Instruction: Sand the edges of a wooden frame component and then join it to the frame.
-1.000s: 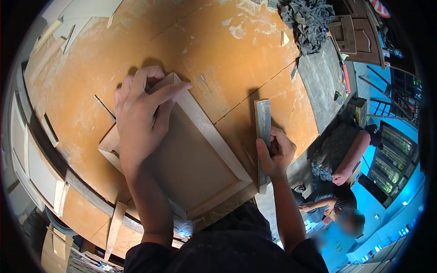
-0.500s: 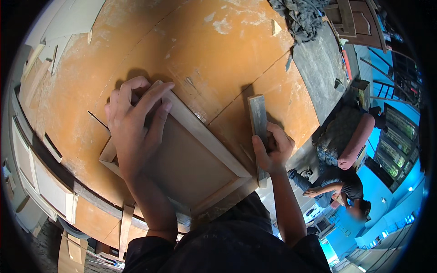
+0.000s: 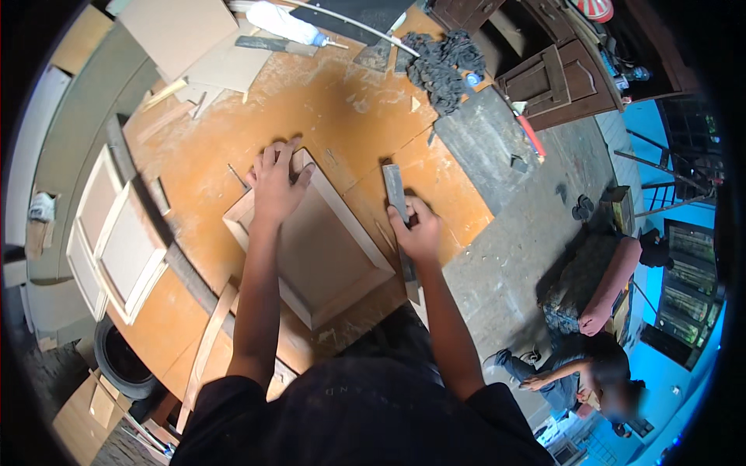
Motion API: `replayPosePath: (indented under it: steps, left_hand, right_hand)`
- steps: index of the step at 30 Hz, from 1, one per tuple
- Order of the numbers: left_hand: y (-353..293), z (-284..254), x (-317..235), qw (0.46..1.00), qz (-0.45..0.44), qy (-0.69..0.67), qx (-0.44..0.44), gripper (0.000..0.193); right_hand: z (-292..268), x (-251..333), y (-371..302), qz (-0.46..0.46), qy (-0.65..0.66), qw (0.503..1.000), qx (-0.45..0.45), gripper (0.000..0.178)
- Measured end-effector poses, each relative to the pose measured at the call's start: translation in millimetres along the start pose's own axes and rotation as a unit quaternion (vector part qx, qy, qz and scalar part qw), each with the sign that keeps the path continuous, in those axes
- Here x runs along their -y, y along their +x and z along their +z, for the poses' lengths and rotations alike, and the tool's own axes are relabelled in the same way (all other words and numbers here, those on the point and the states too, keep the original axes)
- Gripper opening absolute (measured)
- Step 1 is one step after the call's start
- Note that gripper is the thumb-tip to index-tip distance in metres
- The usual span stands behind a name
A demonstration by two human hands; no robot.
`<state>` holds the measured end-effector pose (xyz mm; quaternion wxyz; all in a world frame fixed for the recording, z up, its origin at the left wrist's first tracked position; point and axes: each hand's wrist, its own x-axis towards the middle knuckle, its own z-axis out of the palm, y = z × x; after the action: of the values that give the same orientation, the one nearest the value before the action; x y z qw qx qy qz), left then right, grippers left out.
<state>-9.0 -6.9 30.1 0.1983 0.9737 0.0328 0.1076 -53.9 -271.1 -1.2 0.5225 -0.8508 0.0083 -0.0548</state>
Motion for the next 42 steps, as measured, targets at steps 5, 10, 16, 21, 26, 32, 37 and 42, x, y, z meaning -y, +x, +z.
replayPosePath:
  steps: [5, 10, 16, 21, 26, 32, 37, 42]
  left_hand:
    - [-35, -9, -51, 0.953, -0.256, -0.088, 0.135, 0.045]
    - [-50, -10, -98, 0.937, -0.254, 0.038, 0.236, 0.062]
    - [-46, -13, -110, 0.937, -0.247, 0.070, 0.238, 0.070]
    - [-63, -50, -123, 0.950, -0.224, 0.018, 0.216, 0.055]
    - [-77, -76, -107, 0.967, -0.121, -0.189, 0.124, 0.038]
    - [-87, -94, -118, 0.885, -0.054, -0.446, 0.125, 0.024]
    - [-88, -130, -158, 0.819, -0.068, -0.524, 0.222, 0.022]
    - [-83, -140, -177, 0.812, -0.032, -0.543, 0.212, 0.027]
  right_hand:
    - [-10, -7, -24, 0.044, 0.076, 0.996, -0.035, 0.016]
    - [-28, -22, -70, 0.074, 0.142, 0.987, -0.014, 0.019]
    - [-53, -32, -96, 0.057, 0.215, 0.974, -0.037, 0.017]
    - [-87, -11, -92, 0.088, 0.290, 0.952, -0.048, 0.015]
    - [-112, 0, -92, 0.132, 0.365, 0.917, -0.090, 0.014]
    - [-130, 6, -89, 0.123, 0.424, 0.888, -0.132, 0.013]
    - [-146, 23, -87, 0.105, 0.415, 0.892, -0.146, 0.011]
    - [-157, 26, -94, 0.094, 0.390, 0.901, -0.162, 0.011]
